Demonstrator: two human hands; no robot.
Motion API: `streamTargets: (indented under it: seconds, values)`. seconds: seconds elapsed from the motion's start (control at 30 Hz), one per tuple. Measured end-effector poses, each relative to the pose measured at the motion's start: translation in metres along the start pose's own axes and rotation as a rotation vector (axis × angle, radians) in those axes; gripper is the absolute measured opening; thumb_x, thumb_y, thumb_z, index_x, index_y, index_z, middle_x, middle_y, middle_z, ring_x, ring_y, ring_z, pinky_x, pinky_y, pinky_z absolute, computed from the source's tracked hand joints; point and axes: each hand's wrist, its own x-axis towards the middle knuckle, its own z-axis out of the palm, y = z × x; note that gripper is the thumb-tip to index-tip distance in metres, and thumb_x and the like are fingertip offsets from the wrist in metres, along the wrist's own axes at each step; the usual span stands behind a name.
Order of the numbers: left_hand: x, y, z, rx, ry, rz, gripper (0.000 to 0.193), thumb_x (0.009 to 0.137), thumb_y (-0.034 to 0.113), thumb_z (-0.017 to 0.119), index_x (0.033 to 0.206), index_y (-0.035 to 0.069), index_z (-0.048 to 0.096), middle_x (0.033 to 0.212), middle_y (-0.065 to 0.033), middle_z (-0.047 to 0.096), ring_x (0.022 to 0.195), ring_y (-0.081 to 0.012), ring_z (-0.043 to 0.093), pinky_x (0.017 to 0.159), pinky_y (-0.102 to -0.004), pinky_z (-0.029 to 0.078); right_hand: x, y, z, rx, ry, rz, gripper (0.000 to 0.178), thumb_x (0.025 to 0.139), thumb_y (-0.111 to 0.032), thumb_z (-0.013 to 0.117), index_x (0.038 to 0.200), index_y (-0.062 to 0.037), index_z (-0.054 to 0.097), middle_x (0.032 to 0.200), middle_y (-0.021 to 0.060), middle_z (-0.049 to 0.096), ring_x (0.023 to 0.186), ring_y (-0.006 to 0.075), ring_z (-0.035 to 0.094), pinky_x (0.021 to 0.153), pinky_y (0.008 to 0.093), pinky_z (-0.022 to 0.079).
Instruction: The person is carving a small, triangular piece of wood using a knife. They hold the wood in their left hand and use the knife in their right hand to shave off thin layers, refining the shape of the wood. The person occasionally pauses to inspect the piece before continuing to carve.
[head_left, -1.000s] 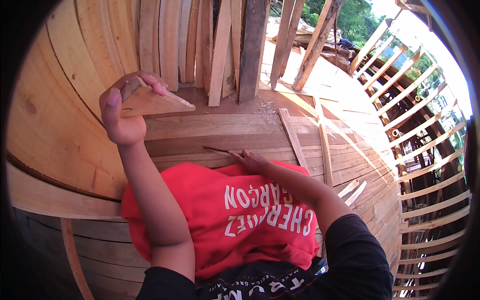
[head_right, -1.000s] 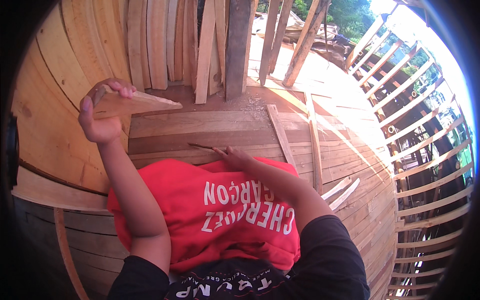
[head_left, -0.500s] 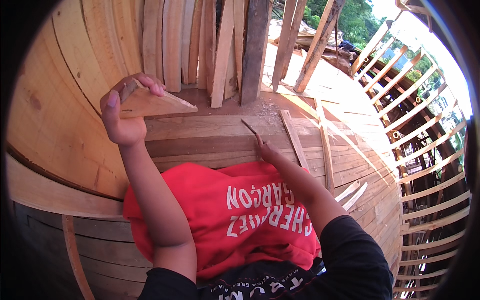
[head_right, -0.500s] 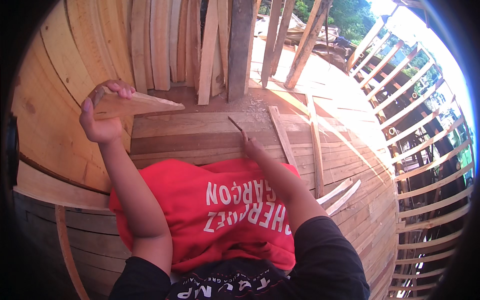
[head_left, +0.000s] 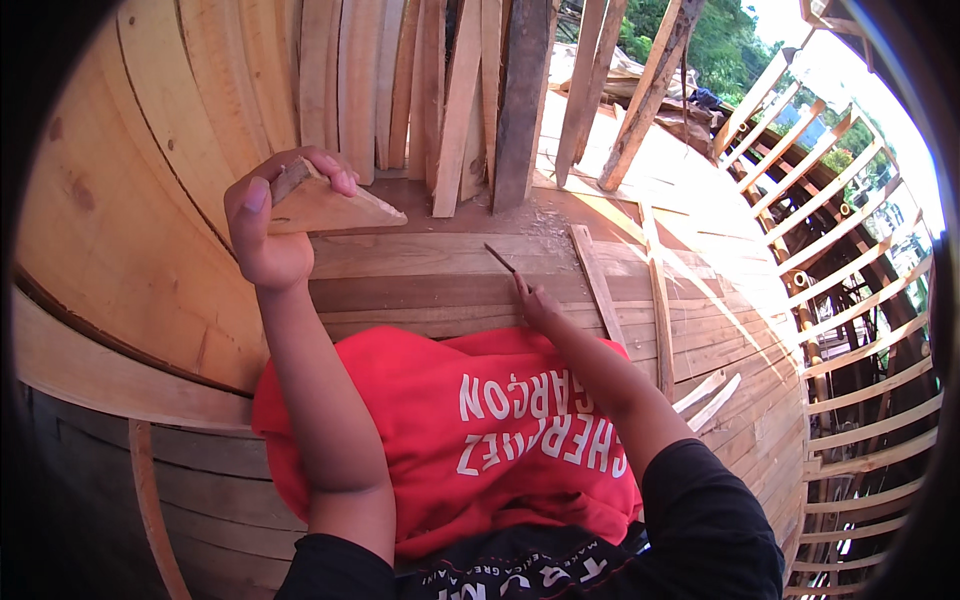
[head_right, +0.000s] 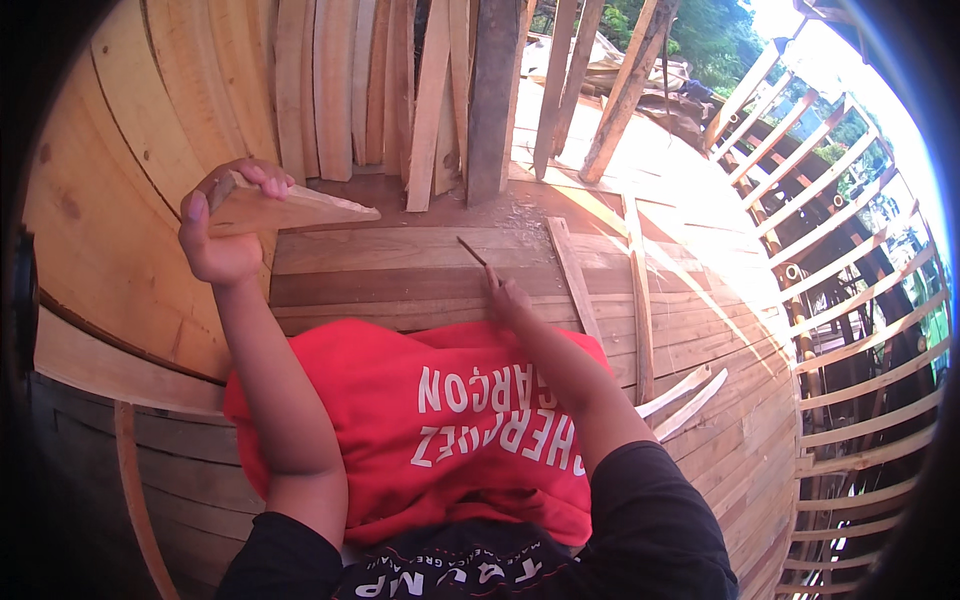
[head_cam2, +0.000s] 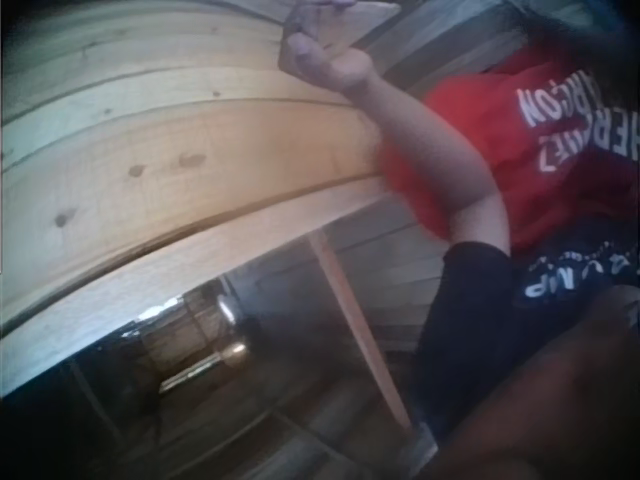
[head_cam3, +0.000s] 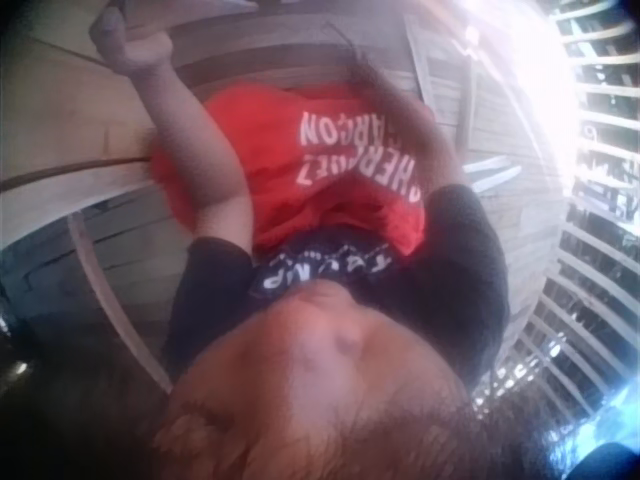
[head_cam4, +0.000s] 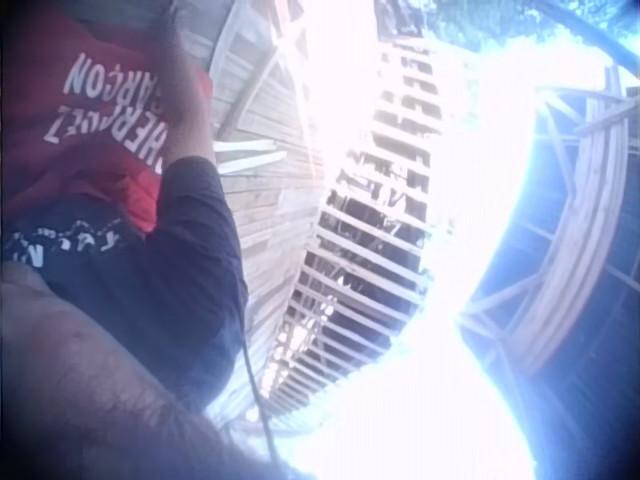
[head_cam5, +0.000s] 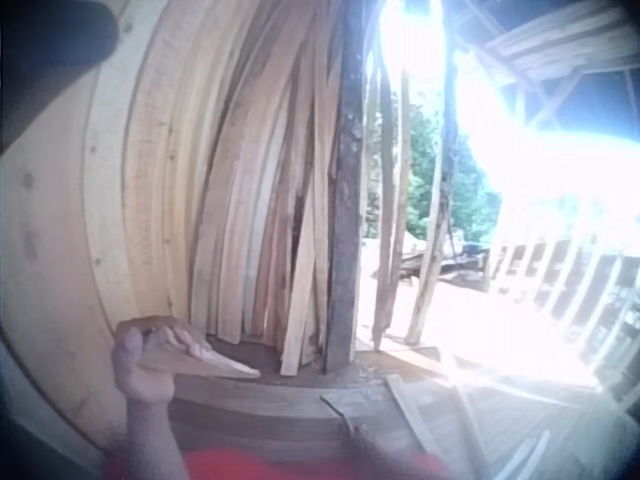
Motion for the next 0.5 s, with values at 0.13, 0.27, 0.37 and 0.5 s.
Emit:
streamTargets:
  seconds: [0.13, 0.27, 0.37, 0.5]
  values:
    - [0.0, 0.002, -0.004, 0.052, 0.026, -0.003, 0.055, 0.089, 0.041, 0.039, 0.088, -0.011, 0.059, 0.077, -0.019, 0.061, 0.074, -0.0303, 0.059, 0.074, -0.0423, 0.048, 0.014, 0.009, 0.006, -0.039, 0.084, -0.079, 0.077, 0.09, -0.007, 0.046, 0.155, -0.021, 0.006, 0.105, 0.0245, 0.056, 0.079, 0.0382, 0.065, 0.067, 0.0475, 0.055]
    - [-0.003, 0.002, -0.007, 0.014, 0.049, -0.007, 0.054, 0.089, 0.039, 0.039, 0.088, -0.011, 0.059, 0.078, -0.0199, 0.061, 0.074, -0.0306, 0.059, 0.074, -0.0424, 0.048, 0.0, -0.012, -0.007, -0.152, 0.064, -0.475, 0.075, 0.092, -0.007, 0.043, 0.155, -0.0197, 0.005, 0.103, 0.0241, 0.057, 0.078, 0.0339, 0.067, 0.067, 0.0434, 0.056]
    - [-0.004, 0.002, -0.001, 0.014, 0.049, 0.002, 0.053, 0.089, 0.037, 0.038, 0.088, -0.011, 0.06, 0.078, -0.0206, 0.061, 0.075, -0.031, 0.059, 0.075, -0.0434, 0.049, 0.0, 0.019, -0.001, -0.046, 0.011, -0.091, 0.077, 0.088, -0.003, 0.044, 0.155, -0.0188, 0.007, 0.101, 0.027, 0.056, 0.08, 0.039, 0.065, 0.07, 0.0463, 0.054]
    - [-0.004, 0.006, -0.002, 0.052, 0.107, 0.011, 0.05, 0.088, 0.034, 0.038, 0.089, -0.011, 0.06, 0.078, -0.0211, 0.061, 0.076, -0.0316, 0.058, 0.075, -0.045, 0.049, 0.009, 0.008, -0.01, 0.012, 0.028, 0.077, 0.082, 0.085, 0.001, 0.047, 0.154, -0.0156, 0.006, 0.098, 0.0268, 0.056, 0.08, 0.0417, 0.064, 0.07, 0.0471, 0.052]
